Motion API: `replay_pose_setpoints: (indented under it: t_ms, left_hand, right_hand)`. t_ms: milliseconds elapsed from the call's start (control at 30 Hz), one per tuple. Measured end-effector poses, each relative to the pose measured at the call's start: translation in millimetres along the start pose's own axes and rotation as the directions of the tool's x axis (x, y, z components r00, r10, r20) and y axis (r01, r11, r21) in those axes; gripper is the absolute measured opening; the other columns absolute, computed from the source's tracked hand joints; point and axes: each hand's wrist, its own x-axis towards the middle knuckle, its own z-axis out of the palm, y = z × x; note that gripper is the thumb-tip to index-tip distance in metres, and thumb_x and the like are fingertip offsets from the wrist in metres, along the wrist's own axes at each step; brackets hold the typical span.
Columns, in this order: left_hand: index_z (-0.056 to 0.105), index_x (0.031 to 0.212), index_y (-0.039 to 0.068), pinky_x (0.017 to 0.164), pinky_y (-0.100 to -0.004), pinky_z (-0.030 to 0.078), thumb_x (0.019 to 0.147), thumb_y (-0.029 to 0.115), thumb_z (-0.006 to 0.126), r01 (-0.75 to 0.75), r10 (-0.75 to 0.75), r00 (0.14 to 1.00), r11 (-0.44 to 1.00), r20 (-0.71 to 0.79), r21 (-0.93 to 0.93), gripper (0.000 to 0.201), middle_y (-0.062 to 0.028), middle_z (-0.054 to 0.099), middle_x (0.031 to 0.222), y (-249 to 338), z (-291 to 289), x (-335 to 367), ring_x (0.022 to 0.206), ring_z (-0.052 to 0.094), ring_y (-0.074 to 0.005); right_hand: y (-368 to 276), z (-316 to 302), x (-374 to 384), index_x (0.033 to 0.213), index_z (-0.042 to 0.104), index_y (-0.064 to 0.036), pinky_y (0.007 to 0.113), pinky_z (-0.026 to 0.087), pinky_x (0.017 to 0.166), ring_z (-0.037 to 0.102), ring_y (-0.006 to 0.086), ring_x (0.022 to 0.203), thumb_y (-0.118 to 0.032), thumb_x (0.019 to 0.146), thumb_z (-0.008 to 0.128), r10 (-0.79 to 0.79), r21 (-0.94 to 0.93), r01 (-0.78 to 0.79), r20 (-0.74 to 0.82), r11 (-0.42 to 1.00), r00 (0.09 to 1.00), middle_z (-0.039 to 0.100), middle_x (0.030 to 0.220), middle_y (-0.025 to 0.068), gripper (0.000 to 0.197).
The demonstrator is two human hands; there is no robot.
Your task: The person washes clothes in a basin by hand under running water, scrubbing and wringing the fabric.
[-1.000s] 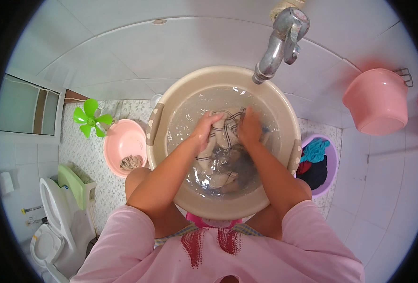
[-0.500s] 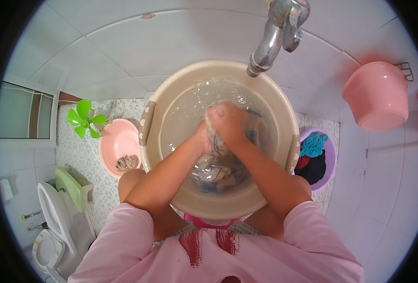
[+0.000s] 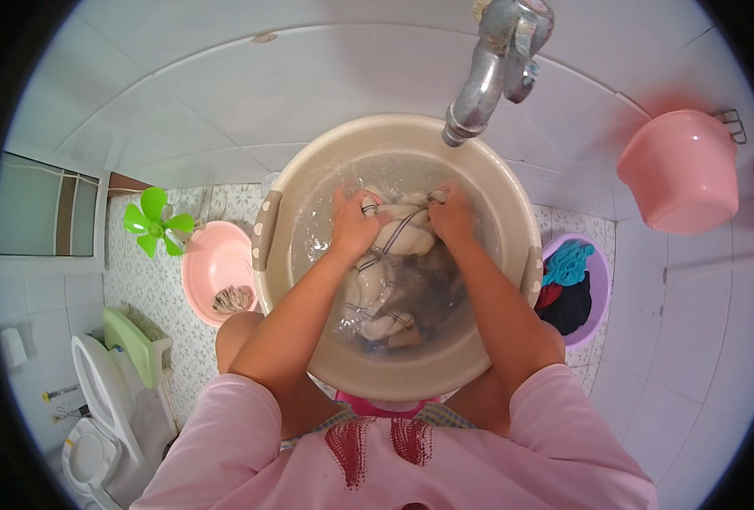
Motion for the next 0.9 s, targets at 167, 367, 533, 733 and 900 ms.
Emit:
replay_pose_setpoints:
  t_ms: [167, 367, 533, 733, 900]
  left_hand:
    - [0.047, 0.115, 0.011, 0.087, -0.0417, 0.043, 0.075, 0.034, 0.067, 0.686, -0.16, 0.72, 0.02, 0.675, -0.727, 0.05, -0.0143, 0.049, 0.116, 24.8, 5.1, 3.0, 0.105, 0.051, -0.0288]
    - [0.047, 0.115, 0.01, 0.079, -0.038, 0.048, 0.084, 0.04, 0.055, 0.803, 0.152, 0.59, -0.212, 0.793, -0.557, 0.044, -0.0094, 0.057, 0.103, -1.2, 1.7, 13.3, 0.096, 0.056, -0.0223]
    - [0.053, 0.108, 0.007, 0.076, -0.0352, 0.048, 0.086, 0.035, 0.051, 0.73, 0.103, 0.678, -0.207, 0.728, -0.651, 0.036, -0.0086, 0.059, 0.096, -23.0, 30.5, 4.7, 0.091, 0.057, -0.0209]
    - [0.056, 0.102, 0.003, 0.071, -0.0345, 0.05, 0.085, 0.024, 0.052, 0.735, -0.252, 0.678, 0.23, 0.691, -0.637, 0.027, -0.0103, 0.061, 0.095, 40.2, -14.2, -10.1, 0.083, 0.06, -0.021]
    - [0.045, 0.121, 0.003, 0.087, -0.0366, 0.041, 0.076, 0.02, 0.061, 0.304, -0.08, 0.883, 0.849, 0.463, -0.432, 0.05, -0.0163, 0.043, 0.121, 6.3, -20.8, -4.9, 0.105, 0.049, -0.0292]
  right_hand:
    - [11.4, 46.3, -9.4, 0.107, 0.048, -0.0034, 0.046, 0.041, 0.081, 0.051, 0.039, 0.095, -0.014, 0.073, 0.057, 0.101, -0.065, -0.117, -0.208, 0.991, 0.973, 0.054, 0.104, 0.0214, 0.037]
    - [-79.2, 20.2, -62.2, 0.093, 0.053, -0.001, 0.044, 0.043, 0.072, 0.054, 0.0396, 0.082, -0.014, 0.074, 0.057, -0.291, 0.149, 0.314, -0.156, 0.938, 0.944, 0.057, 0.084, 0.0204, 0.024]
    - [-81.2, 19.2, -54.2, 0.079, 0.057, -0.0028, 0.044, 0.043, 0.066, 0.055, 0.0378, 0.069, -0.024, 0.076, 0.058, -0.347, -0.044, 0.344, -0.133, 0.938, 0.929, 0.058, 0.072, 0.0168, 0.022]
    - [-31.2, -8.0, -11.3, 0.098, 0.054, -0.0044, 0.043, 0.045, 0.066, 0.058, 0.0344, 0.073, -0.027, 0.076, 0.054, -0.408, -0.338, 0.323, -0.222, 0.884, 0.886, 0.059, 0.092, 0.0131, 0.032]
    - [-30.3, 9.6, -13.6, 0.103, 0.052, -0.0058, 0.04, 0.044, 0.073, 0.056, 0.0336, 0.087, -0.015, 0.075, 0.055, -0.16, 0.103, 0.183, -0.197, 0.978, 0.967, 0.058, 0.1, 0.0135, 0.03]
